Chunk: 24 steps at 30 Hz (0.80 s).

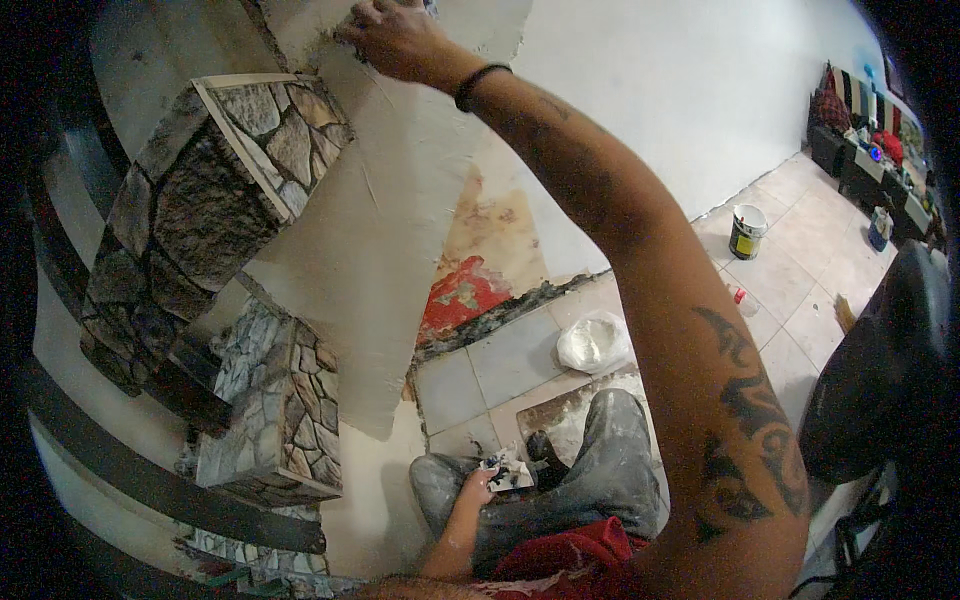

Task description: Applying plaster or wall filler to a wall using spatulas to smooth it over a surface.

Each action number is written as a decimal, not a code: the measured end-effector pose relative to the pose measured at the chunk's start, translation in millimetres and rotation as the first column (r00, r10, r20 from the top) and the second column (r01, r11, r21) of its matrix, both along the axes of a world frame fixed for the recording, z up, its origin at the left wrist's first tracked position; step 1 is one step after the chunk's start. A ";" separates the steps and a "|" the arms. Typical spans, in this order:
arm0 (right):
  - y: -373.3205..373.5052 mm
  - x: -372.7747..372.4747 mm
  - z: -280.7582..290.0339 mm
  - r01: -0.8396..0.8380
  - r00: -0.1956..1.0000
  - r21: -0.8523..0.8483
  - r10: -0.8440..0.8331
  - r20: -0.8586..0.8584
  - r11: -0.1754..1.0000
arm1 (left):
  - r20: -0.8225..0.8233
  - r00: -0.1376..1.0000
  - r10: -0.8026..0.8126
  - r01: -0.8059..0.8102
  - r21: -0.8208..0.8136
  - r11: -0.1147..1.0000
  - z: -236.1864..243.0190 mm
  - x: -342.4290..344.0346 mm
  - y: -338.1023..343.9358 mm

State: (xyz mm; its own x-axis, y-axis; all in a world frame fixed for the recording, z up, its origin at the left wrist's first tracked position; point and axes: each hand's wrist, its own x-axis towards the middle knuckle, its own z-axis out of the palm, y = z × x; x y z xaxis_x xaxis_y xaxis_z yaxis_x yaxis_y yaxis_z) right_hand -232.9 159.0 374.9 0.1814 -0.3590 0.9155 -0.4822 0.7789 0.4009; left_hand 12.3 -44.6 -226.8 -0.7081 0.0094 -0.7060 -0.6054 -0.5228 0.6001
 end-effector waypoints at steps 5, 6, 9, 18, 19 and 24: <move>-9.1 -9.5 -74.0 0.040 0.998 -0.036 -0.042 -0.056 0.999 | -0.149 0.974 -0.171 0.153 -0.123 0.980 -66.8 6.0 -35.7; -15.3 -3.3 -89.0 0.034 0.999 -0.038 -0.035 -0.018 0.999 | -0.296 0.884 -0.362 0.275 -0.297 0.914 -92.6 8.6 -51.7; -4.1 6.8 -138.7 0.041 0.986 0.042 -0.047 0.157 0.998 | -0.330 0.915 -0.233 0.211 -0.102 0.972 -112.5 1.6 -57.3; 27.2 24.8 -42.9 0.024 0.996 -0.004 -0.024 0.086 1.000 | -0.211 0.948 -0.239 0.226 -0.085 0.970 -41.8 -8.5 -7.1; 35.7 13.0 -21.3 0.092 0.994 0.003 -0.092 0.058 0.996 | -0.101 0.991 -0.082 0.103 0.215 0.971 -29.9 -18.0 5.3; -8.2 15.1 -0.5 0.076 0.990 -0.003 -0.075 0.119 0.997 | -0.415 0.871 -0.264 0.220 -0.152 0.964 -73.4 -6.3 -31.6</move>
State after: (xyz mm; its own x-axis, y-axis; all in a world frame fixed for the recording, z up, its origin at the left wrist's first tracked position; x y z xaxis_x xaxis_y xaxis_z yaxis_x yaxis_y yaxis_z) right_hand -217.8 150.9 374.5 0.0441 -0.3602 0.9318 -0.4658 0.8178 0.3381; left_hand 6.1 -76.1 -300.3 -0.9251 0.1667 -0.3412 -0.3780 -0.3191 0.8691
